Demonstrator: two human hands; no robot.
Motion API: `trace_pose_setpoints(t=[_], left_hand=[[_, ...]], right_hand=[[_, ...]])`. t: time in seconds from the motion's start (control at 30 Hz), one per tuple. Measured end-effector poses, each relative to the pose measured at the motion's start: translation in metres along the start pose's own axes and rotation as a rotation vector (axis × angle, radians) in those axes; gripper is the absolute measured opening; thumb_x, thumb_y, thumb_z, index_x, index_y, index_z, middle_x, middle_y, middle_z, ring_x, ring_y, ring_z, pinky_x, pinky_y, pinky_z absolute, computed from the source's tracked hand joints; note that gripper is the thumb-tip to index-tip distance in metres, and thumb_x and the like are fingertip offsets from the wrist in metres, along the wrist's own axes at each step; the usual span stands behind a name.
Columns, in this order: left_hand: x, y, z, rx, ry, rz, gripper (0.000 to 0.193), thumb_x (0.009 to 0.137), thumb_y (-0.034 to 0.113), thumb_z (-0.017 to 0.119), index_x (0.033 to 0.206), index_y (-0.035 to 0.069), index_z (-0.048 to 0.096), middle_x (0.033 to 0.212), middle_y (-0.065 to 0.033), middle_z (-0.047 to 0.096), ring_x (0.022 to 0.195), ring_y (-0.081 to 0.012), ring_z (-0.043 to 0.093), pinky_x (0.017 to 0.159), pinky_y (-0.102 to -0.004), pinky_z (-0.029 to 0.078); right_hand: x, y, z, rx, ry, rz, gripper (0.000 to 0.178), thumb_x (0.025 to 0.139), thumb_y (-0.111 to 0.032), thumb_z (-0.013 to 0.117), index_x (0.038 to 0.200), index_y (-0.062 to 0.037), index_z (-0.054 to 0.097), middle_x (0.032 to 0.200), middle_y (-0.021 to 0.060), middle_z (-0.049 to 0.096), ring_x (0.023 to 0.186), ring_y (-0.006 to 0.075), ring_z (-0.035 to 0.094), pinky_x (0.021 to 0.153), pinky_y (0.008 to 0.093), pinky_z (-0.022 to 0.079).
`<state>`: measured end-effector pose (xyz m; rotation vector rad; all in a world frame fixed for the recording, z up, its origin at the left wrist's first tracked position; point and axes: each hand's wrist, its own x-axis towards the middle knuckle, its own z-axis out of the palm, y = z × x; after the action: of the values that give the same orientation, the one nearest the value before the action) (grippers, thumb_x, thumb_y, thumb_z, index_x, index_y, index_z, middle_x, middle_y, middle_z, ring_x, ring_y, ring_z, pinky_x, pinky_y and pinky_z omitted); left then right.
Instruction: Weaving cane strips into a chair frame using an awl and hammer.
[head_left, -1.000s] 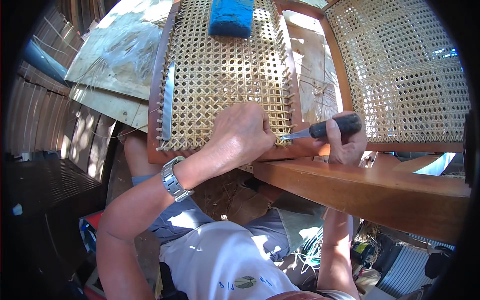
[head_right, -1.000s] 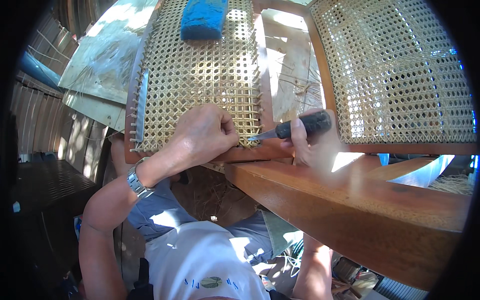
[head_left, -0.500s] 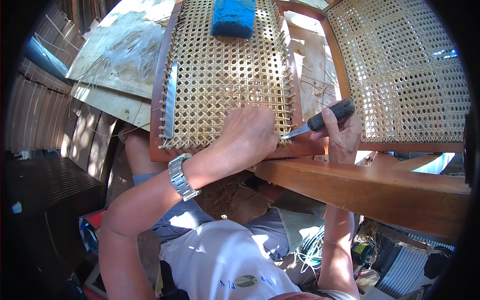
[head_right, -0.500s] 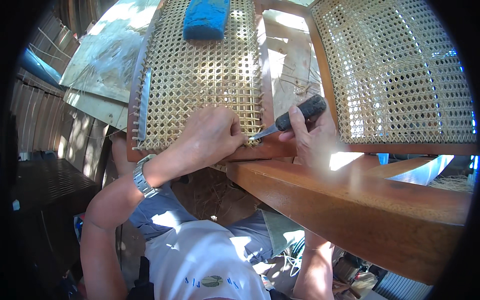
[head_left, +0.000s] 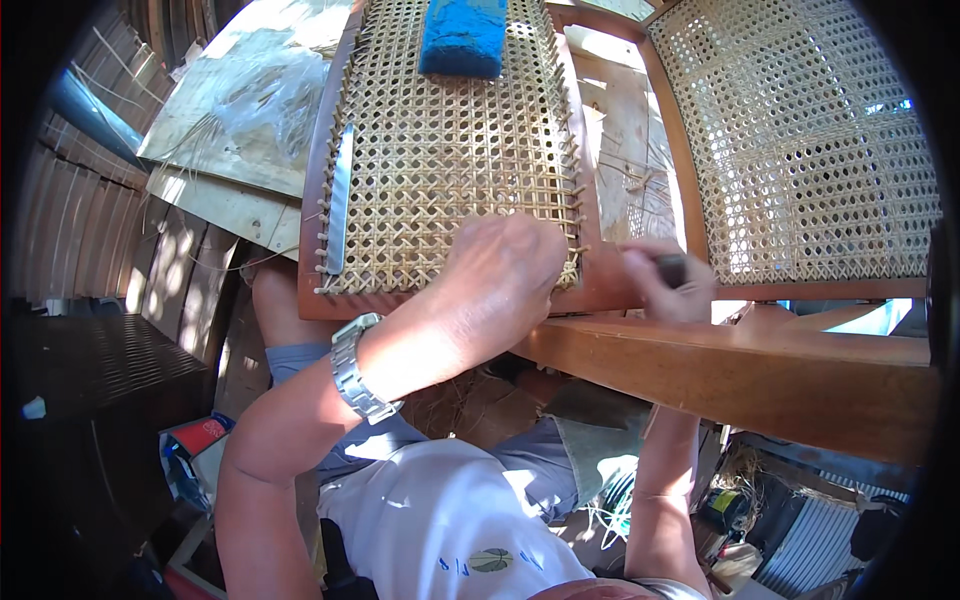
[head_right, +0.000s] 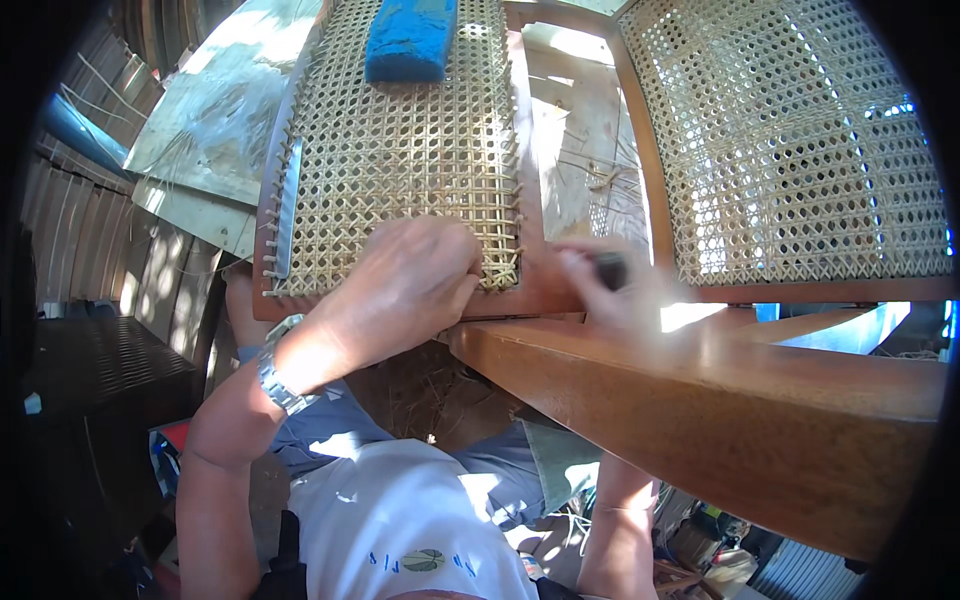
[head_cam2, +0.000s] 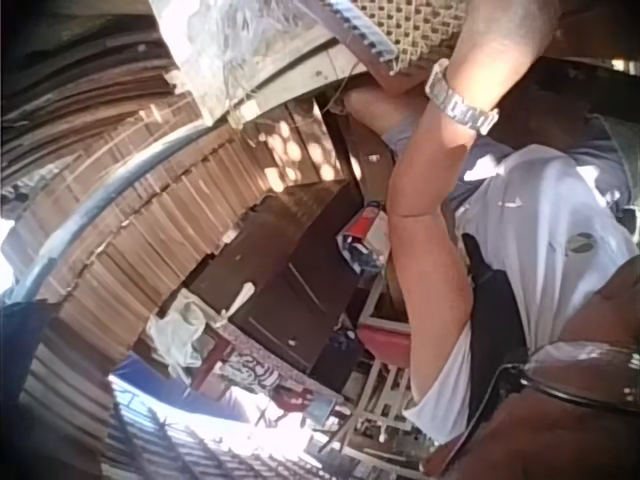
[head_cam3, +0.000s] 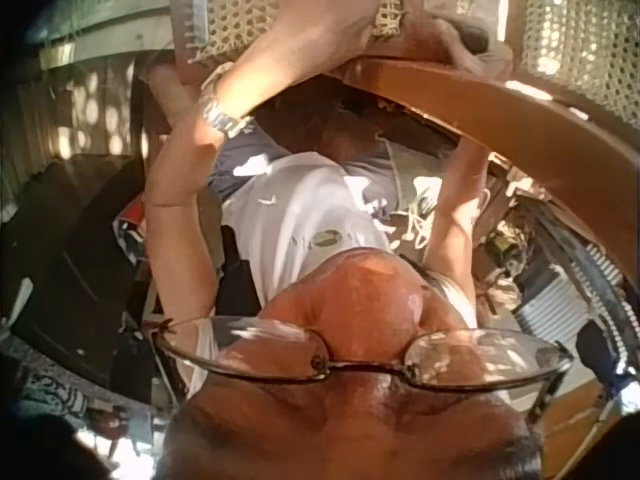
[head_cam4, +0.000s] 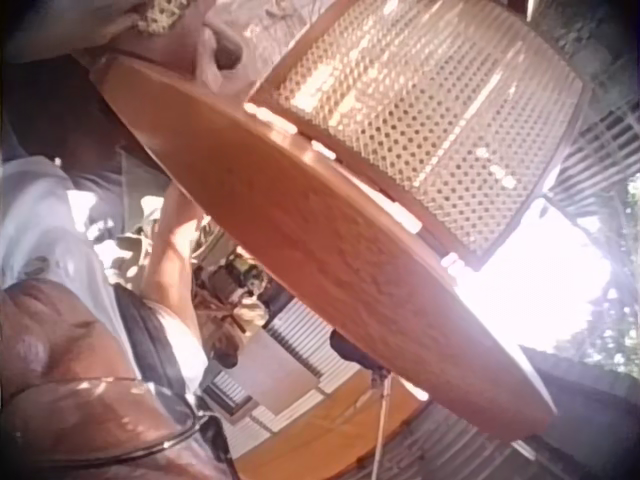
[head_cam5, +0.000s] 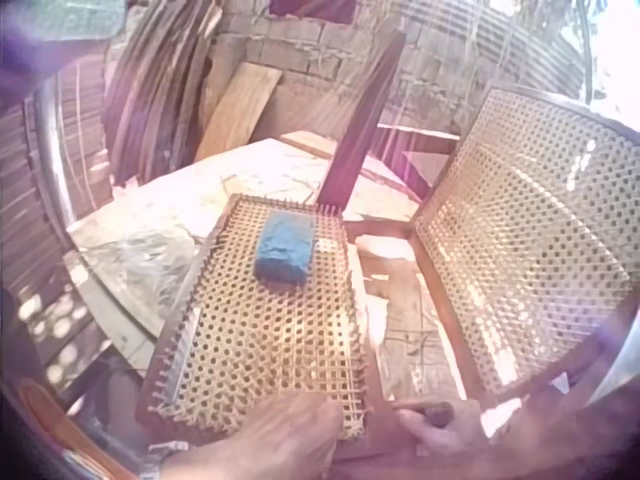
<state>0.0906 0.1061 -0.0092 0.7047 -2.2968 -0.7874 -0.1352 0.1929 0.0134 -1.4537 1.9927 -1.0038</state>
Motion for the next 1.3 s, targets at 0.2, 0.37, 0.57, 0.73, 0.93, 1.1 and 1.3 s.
trace_pose_setpoints(t=[0.2,0.37,0.57,0.73,0.93,1.1,1.3], left_hand=[[-0.005,0.006,0.014,0.008,0.088,-0.083,0.011,0.080,0.003,0.063,0.090,0.002,0.058,0.083,-0.0173,0.061,0.083,-0.0400,0.063,0.070,-0.0505,0.048],[-0.020,0.033,-0.017,0.115,0.025,-0.289,0.014,0.087,0.008,0.068,0.099,0.002,0.063,0.088,-0.0147,0.064,0.084,-0.0373,0.065,0.072,-0.0471,0.051],[-0.040,0.028,-0.011,-0.159,0.137,-0.241,0.009,0.086,0.004,0.069,0.093,0.000,0.065,0.086,-0.0170,0.065,0.079,-0.0371,0.066,0.070,-0.0450,0.052],[-0.040,0.033,0.019,-0.145,0.238,-0.298,0.011,0.087,0.005,0.069,0.096,0.001,0.065,0.086,-0.0166,0.067,0.079,-0.0366,0.067,0.069,-0.0423,0.053],[-0.055,0.037,0.024,-0.335,0.300,-0.441,0.009,0.092,0.001,0.067,0.101,-0.001,0.064,0.088,-0.0102,0.070,0.073,-0.0171,0.068,0.066,-0.0280,0.054],[-0.053,0.039,0.021,-0.735,0.279,-0.691,0.010,0.095,-0.001,0.065,0.104,-0.003,0.063,0.089,-0.0066,0.072,0.081,-0.0069,0.067,0.068,-0.0233,0.055],[-0.050,0.036,0.030,-0.623,0.288,-0.605,0.012,0.093,0.001,0.069,0.102,-0.003,0.063,0.089,-0.0081,0.073,0.082,-0.0073,0.069,0.067,-0.0231,0.054]], right_hand=[[0.008,-0.008,0.023,0.076,-0.223,-0.015,0.013,0.085,-0.008,0.081,0.096,-0.0021,0.077,0.075,0.0015,0.069,0.063,0.0081,0.058,0.058,0.0266,0.048],[0.016,-0.006,0.025,0.021,-0.251,0.079,0.013,0.084,-0.009,0.081,0.092,0.0003,0.075,0.073,-0.0009,0.068,0.065,0.0052,0.058,0.057,0.0230,0.047],[0.016,-0.016,0.010,0.031,-0.181,0.133,0.011,0.084,-0.009,0.082,0.085,-0.0012,0.074,0.070,-0.0027,0.066,0.060,0.0034,0.055,0.054,0.0212,0.044],[0.025,-0.002,0.003,-0.074,-0.008,-0.038,0.009,0.085,-0.007,0.080,0.087,-0.0011,0.074,0.070,-0.0027,0.066,0.060,0.0047,0.054,0.055,0.0231,0.045],[0.027,-0.014,0.000,-0.211,0.030,-0.494,0.012,0.086,-0.005,0.077,0.098,-0.0021,0.075,0.086,0.0039,0.071,0.080,0.0060,0.060,0.071,0.0220,0.048],[0.042,-0.033,0.005,0.143,-0.634,0.014,0.021,0.085,-0.005,0.077,0.106,-0.0044,0.076,0.097,0.0060,0.069,0.089,0.0121,0.064,0.079,0.0244,0.049],[0.043,-0.022,0.003,-0.183,-0.397,-0.469,0.021,0.085,-0.005,0.077,0.106,-0.0035,0.075,0.099,0.0035,0.068,0.089,0.0076,0.062,0.075,0.0232,0.048]])
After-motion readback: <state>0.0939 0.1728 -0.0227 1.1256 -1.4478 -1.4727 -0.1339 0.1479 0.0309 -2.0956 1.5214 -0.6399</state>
